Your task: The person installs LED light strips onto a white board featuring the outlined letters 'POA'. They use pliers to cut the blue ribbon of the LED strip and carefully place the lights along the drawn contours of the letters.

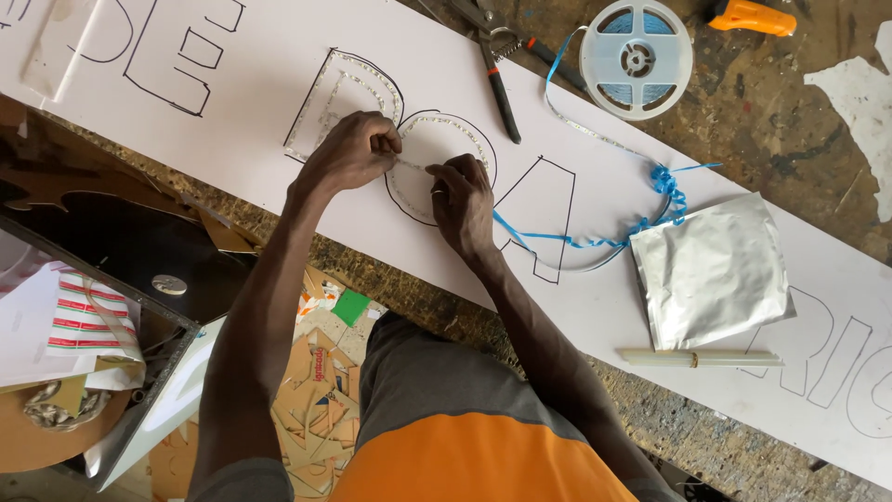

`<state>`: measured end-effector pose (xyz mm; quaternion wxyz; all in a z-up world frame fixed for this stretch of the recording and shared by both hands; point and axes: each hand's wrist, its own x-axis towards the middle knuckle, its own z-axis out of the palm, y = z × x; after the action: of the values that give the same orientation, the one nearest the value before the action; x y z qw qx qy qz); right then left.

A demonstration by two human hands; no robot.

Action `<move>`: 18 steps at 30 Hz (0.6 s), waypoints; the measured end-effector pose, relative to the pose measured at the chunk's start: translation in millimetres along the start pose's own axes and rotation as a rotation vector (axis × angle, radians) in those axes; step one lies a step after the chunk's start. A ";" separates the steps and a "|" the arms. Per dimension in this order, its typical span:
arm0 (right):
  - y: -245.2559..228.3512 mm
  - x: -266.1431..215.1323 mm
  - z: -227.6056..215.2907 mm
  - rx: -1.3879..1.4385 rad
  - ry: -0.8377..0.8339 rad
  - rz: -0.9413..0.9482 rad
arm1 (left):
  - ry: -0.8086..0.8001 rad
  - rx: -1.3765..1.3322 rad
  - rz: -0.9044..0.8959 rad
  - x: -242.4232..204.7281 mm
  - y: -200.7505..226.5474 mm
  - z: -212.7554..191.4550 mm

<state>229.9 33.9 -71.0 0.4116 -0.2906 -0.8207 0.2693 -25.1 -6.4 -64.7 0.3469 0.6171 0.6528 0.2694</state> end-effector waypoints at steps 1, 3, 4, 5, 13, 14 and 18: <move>-0.1 -0.1 0.5 0.002 0.003 0.007 | 0.015 -0.025 -0.061 2.1 -2.0 2.6; 1.0 0.2 2.1 -0.001 0.012 0.017 | 0.024 -0.048 -0.117 11.2 -12.7 9.0; 1.6 -0.3 1.8 0.001 0.015 0.020 | 0.025 -0.058 -0.155 15.9 -20.8 14.6; 1.9 -1.2 1.5 0.002 0.017 0.023 | 0.025 -0.067 -0.193 20.1 -29.0 20.4; 4.2 -5.5 5.5 -0.046 0.014 -0.006 | 0.026 -0.148 -0.119 -6.7 29.1 -6.3; 3.9 -4.0 5.1 -0.051 0.023 -0.003 | 0.039 -0.152 -0.108 -6.6 31.2 -7.2; 1.4 -5.8 10.2 -0.043 0.029 0.006 | 0.089 -0.105 -0.082 -5.4 25.4 2.5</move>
<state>224.6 28.8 -80.2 0.4163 -0.3059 -0.8194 0.2486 -7.4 -9.6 -45.8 0.3603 0.5583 0.6772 0.3159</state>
